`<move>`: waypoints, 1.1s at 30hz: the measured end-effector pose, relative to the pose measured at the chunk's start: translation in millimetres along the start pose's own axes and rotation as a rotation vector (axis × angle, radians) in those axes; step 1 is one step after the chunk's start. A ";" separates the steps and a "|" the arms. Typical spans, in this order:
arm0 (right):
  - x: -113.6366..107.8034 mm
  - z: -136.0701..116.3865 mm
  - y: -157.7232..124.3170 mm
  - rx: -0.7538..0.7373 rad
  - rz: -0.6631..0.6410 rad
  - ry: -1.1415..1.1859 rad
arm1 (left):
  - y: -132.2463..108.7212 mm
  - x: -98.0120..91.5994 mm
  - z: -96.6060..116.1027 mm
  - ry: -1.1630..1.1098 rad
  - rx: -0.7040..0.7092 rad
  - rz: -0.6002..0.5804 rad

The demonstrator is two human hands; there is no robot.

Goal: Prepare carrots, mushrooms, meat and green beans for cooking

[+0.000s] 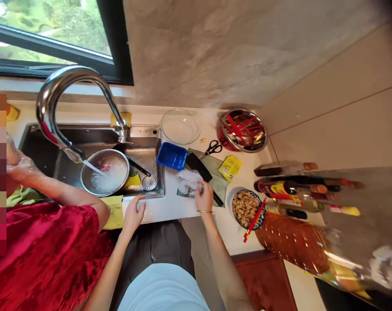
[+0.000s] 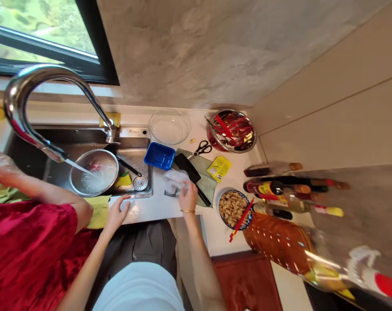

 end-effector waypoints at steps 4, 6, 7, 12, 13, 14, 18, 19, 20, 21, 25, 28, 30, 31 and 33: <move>-32.6 57.9 5.8 0.291 -0.005 -0.272 | 0.1 10.8 24.3 0.020 0.165 -0.028; -33.9 73.2 6.8 0.321 -0.091 -0.331 | 4.7 18.9 38.8 0.030 0.248 -0.057; -32.8 77.9 7.5 0.310 -0.127 -0.344 | 7.6 23.7 46.4 0.038 0.289 -0.074; -27.9 94.8 17.3 0.250 -0.193 -0.340 | 17.8 52.9 88.3 0.130 0.466 -0.140; -27.9 98.5 19.9 0.248 -0.203 -0.335 | 17.2 59.1 96.6 0.155 0.491 -0.139; -28.1 101.9 22.1 0.242 -0.214 -0.329 | 15.6 65.2 104.4 0.181 0.512 -0.135; -31.8 110.7 23.2 0.231 -0.236 -0.308 | 5.1 90.1 130.7 0.305 0.536 -0.097; -33.7 112.3 21.9 0.225 -0.235 -0.305 | 3.6 96.6 136.8 0.340 0.528 -0.081; -35.9 114.0 20.5 0.213 -0.230 -0.307 | 3.3 103.3 143.1 0.374 0.516 -0.063; -38.5 116.0 19.9 0.190 -0.221 -0.315 | 4.2 110.2 149.5 0.404 0.505 -0.045; -48.1 126.2 31.8 0.055 -0.162 -0.339 | 17.4 137.6 172.8 0.493 0.461 0.002; -48.4 131.2 56.4 -0.036 -0.139 -0.298 | 30.0 155.7 178.8 0.535 0.417 0.001; -44.3 131.8 73.4 -0.090 -0.145 -0.265 | 36.4 164.1 175.4 0.563 0.392 0.000; -41.4 131.5 80.5 -0.111 -0.148 -0.252 | 38.6 166.6 171.8 0.571 0.381 0.005; -35.3 130.7 90.6 -0.139 -0.151 -0.238 | 40.7 167.7 162.0 0.549 0.360 0.025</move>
Point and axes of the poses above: each hand's wrist, its own y-axis towards the middle knuckle, its own x-axis out of the palm, z = x × y, the point moved 1 cm from there along y, towards the middle knuckle, and after that the axes turned 12 degrees about y, right-handed, at the moved point
